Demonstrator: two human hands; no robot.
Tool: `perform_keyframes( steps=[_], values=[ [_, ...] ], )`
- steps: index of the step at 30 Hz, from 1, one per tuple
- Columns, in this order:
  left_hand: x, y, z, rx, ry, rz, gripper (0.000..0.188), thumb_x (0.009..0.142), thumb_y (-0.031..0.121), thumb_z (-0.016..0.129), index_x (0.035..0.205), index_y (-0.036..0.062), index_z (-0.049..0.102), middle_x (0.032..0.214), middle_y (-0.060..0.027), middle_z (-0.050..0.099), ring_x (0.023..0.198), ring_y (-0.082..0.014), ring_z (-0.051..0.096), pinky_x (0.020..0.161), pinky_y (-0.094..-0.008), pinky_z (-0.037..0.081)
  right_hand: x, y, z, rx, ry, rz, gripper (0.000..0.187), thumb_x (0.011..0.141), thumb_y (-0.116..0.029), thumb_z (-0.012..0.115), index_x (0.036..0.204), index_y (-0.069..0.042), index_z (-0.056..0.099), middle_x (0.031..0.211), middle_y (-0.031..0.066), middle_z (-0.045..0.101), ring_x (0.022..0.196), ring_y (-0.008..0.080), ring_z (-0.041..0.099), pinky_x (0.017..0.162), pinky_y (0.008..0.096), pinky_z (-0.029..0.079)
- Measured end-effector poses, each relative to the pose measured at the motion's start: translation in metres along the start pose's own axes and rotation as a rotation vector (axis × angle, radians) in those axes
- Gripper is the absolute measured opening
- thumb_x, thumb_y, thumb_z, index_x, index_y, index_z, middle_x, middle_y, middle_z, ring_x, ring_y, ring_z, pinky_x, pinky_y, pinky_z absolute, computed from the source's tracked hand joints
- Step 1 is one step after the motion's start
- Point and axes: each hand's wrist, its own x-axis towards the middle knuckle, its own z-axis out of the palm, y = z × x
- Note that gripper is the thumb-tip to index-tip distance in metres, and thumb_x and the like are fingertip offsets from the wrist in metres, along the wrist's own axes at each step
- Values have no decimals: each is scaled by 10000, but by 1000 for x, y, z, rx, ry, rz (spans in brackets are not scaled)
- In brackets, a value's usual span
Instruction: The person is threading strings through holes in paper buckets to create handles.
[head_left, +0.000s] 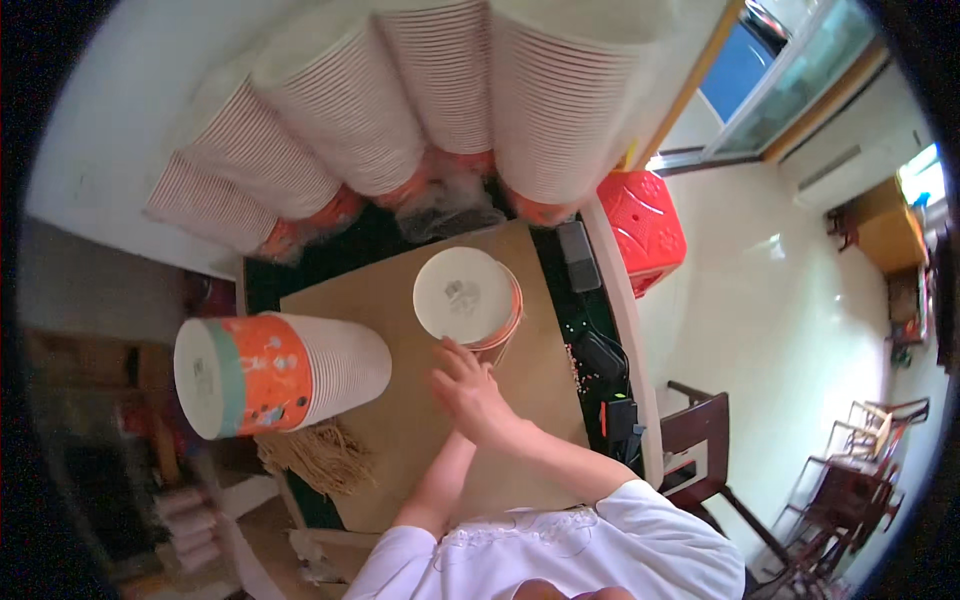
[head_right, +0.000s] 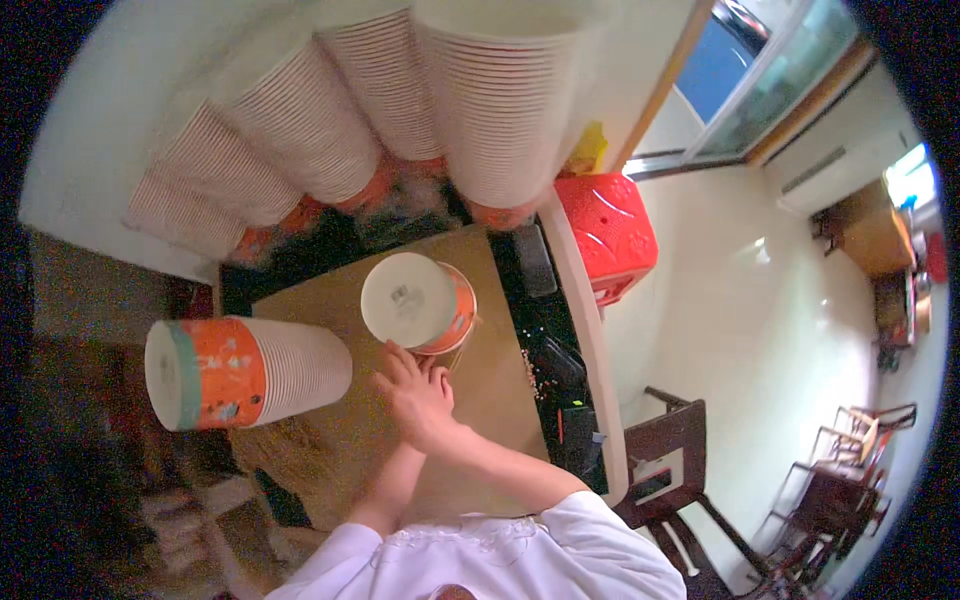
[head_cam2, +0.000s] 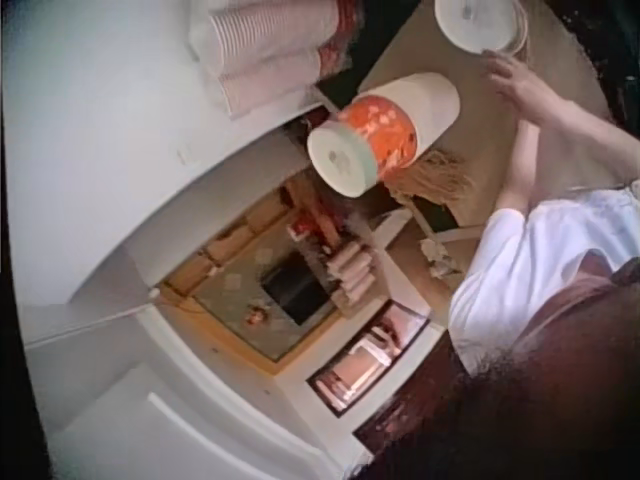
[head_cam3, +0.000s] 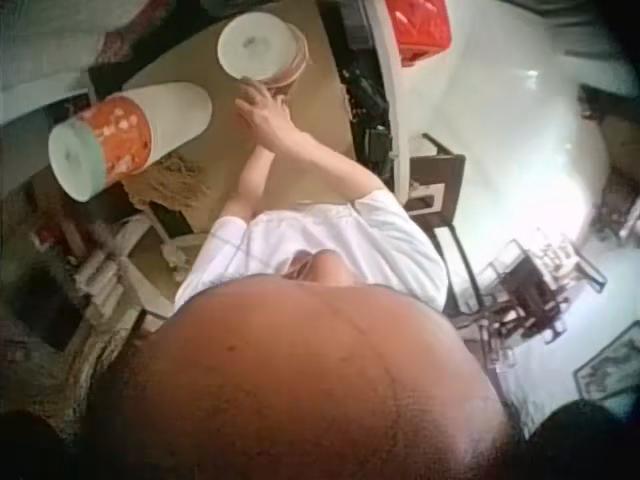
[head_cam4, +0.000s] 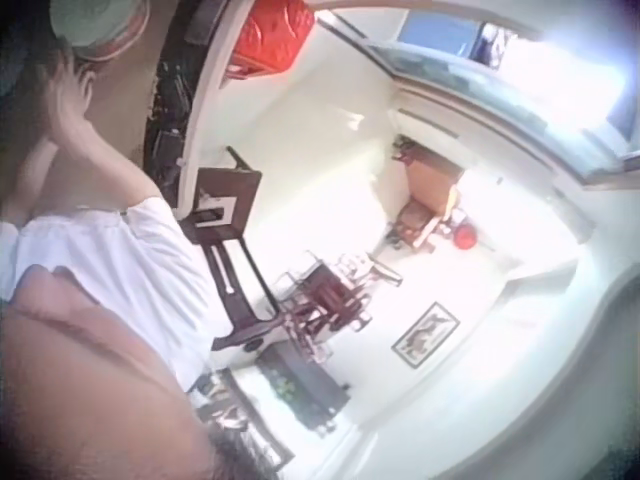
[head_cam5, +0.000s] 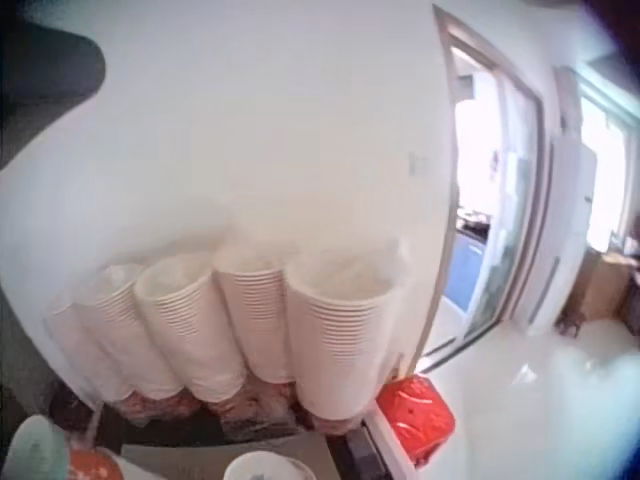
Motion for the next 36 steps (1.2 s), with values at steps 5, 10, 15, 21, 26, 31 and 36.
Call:
perform_keyframes(
  steps=[5, 10, 15, 21, 26, 31, 36],
  values=[
    [18, 24, -57, -31, -129, 106, 448, 720, 131, 553, 1148, 78, 433, 1101, -135, 468, 1013, -302, 436, 846, -424, 369, 3, -6, -28, -88, 113, -31, 234, 684, -103, 478, 916, -86, 504, 1213, 136, 382, 1133, 312, 365, 905, 417, 341],
    [52, 50, -83, -44, -211, 158, 434, 717, 121, 555, 1133, 75, 440, 1121, -140, 462, 1050, -310, 422, 869, -432, 357, 0, -12, -52, -425, 348, -91, 158, 686, -185, 520, 828, -119, 499, 1177, 138, 427, 1135, 311, 366, 867, 465, 349],
    [54, 56, -82, 9, -152, 188, 407, 695, 99, 562, 1092, 92, 471, 1086, -102, 487, 961, -296, 472, 900, -426, 348, 4, -7, -45, 143, 227, -245, 202, 637, -100, 518, 826, -28, 521, 1099, 210, 461, 1098, 346, 400, 964, 439, 301],
    [55, 68, -73, -115, -233, 228, 271, 689, 94, 565, 953, 87, 505, 920, -86, 487, 911, -269, 461, 826, -424, 365, 3, 1, -28, 80, 188, -221, 258, 660, -117, 541, 894, -16, 500, 1151, 198, 412, 1110, 334, 384, 969, 433, 295],
    [59, 64, -74, -224, -183, 248, 203, 654, 71, 581, 837, 76, 493, 919, -98, 476, 908, -279, 450, 787, -398, 370, 8, -8, -36, 27, 168, -226, 301, 645, -124, 540, 918, -6, 499, 1172, 208, 398, 1117, 343, 375, 986, 426, 266],
    [46, 62, -55, -197, -282, 194, 298, 664, 122, 592, 930, 67, 468, 955, -115, 458, 943, -289, 439, 816, -404, 362, 10, 20, -34, -314, 212, -238, 363, 642, -76, 525, 994, 7, 511, 1202, 213, 403, 1156, 332, 349, 989, 411, 265],
    [19, -11, 0, -547, -65, 152, 338, 721, 162, 548, 1031, 68, 450, 1087, -121, 427, 1059, -275, 387, 923, -403, 299, 11, 7, -24, 354, 424, -226, 264, 712, -9, 514, 976, -22, 503, 1128, 137, 455, 1050, 268, 439, 901, 364, 352]
  ],
)
